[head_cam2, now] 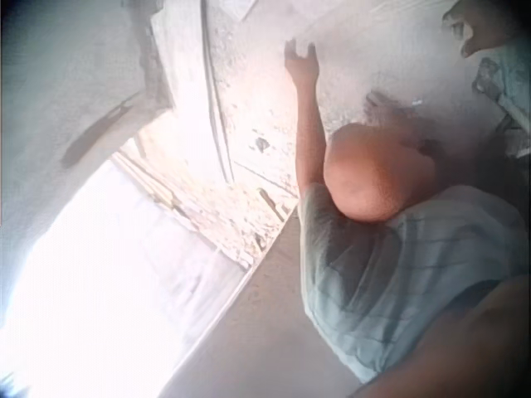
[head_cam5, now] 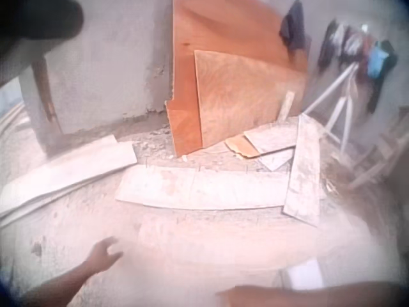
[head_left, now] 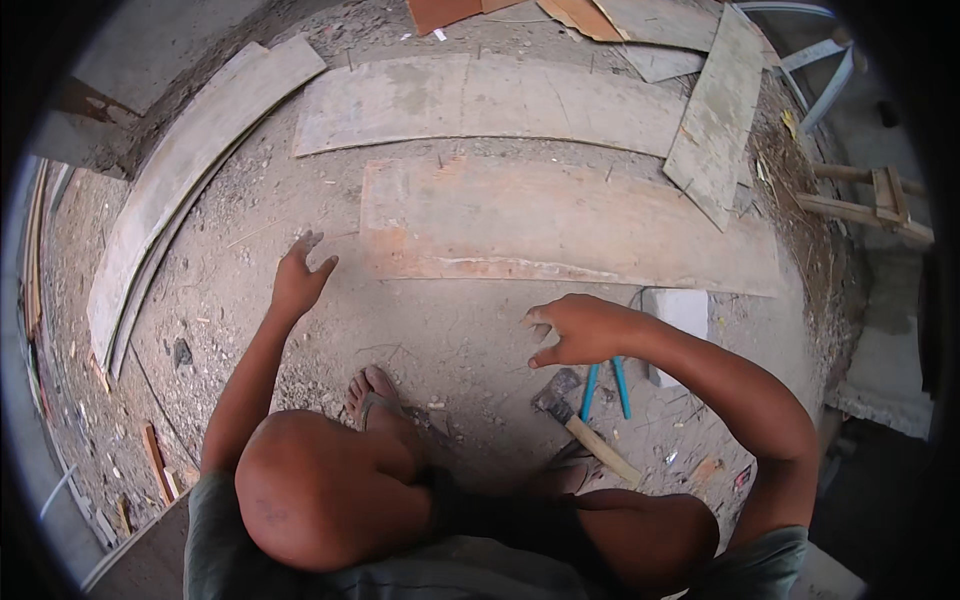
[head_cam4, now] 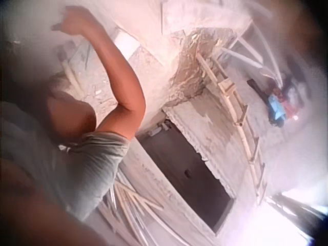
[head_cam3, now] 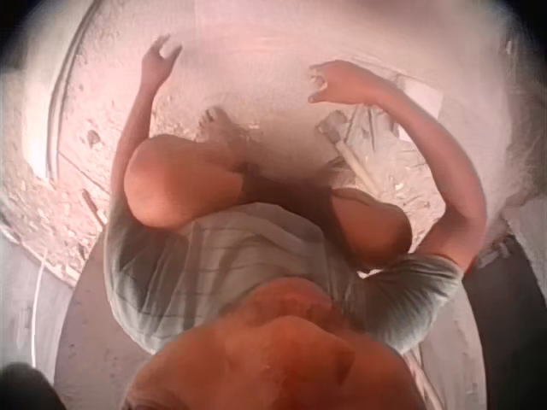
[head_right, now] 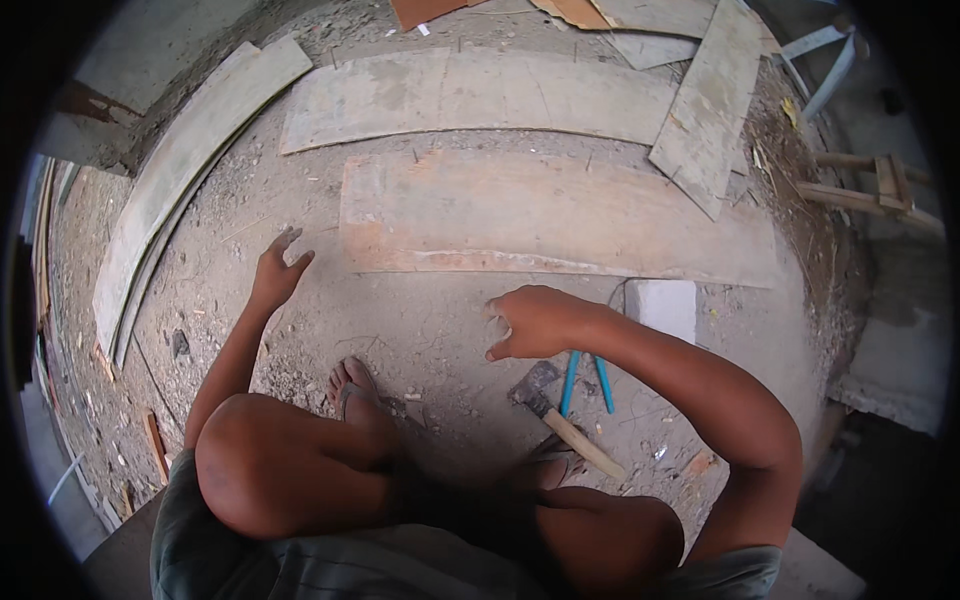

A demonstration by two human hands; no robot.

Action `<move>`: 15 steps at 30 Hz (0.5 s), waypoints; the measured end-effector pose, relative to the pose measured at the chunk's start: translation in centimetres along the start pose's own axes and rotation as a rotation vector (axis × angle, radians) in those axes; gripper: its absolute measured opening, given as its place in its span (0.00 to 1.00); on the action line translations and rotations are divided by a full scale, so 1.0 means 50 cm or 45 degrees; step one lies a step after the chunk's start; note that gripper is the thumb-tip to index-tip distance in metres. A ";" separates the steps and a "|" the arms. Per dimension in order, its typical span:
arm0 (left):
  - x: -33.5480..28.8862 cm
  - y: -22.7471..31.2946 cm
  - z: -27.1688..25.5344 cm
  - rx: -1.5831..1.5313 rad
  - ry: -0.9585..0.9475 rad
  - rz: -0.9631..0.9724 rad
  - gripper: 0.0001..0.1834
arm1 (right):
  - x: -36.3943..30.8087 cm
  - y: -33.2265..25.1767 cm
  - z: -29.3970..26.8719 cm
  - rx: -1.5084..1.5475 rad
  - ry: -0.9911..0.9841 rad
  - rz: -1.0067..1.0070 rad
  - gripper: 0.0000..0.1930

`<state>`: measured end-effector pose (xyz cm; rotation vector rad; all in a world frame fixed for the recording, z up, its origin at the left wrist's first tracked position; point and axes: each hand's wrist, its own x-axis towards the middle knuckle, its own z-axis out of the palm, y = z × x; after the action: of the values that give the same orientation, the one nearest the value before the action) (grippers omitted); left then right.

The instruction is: The person uses a small axe and their hands to strip and pull away layers from a piece of curved plywood on a construction site floor.

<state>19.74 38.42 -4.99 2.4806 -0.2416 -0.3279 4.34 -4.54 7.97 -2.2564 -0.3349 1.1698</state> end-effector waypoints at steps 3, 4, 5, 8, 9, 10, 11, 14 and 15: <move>0.041 0.099 0.070 0.246 -0.174 0.385 0.33 | -0.073 0.123 0.078 0.032 0.109 0.180 0.35; 0.048 0.151 0.086 0.389 -0.286 0.486 0.33 | -0.101 0.162 0.099 -0.011 0.143 0.273 0.33; 0.050 0.203 0.093 0.553 -0.379 0.582 0.33 | -0.124 0.199 0.122 0.028 0.185 0.329 0.33; 0.048 0.337 0.132 0.833 -0.643 0.835 0.33 | -0.179 0.299 0.196 0.071 0.538 0.429 0.26; 0.049 0.368 0.151 0.852 -0.655 0.881 0.33 | -0.201 0.319 0.210 0.102 0.570 0.451 0.26; 0.050 0.397 0.174 0.919 -0.727 0.965 0.33 | -0.222 0.339 0.220 0.156 0.725 0.473 0.26; 0.054 0.421 0.194 0.992 -0.797 1.045 0.33 | -0.238 0.356 0.233 0.209 0.881 0.489 0.26; 0.118 0.527 0.296 0.895 -0.895 1.085 0.36 | -0.287 0.413 0.254 0.051 1.346 0.608 0.26; 0.132 0.554 0.341 0.762 -0.992 1.015 0.37 | -0.296 0.433 0.272 -0.027 1.542 0.669 0.26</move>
<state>18.48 5.33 -2.76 2.4014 -1.7931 -0.9463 -16.14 -23.75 -1.14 -2.6716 0.7427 -0.1717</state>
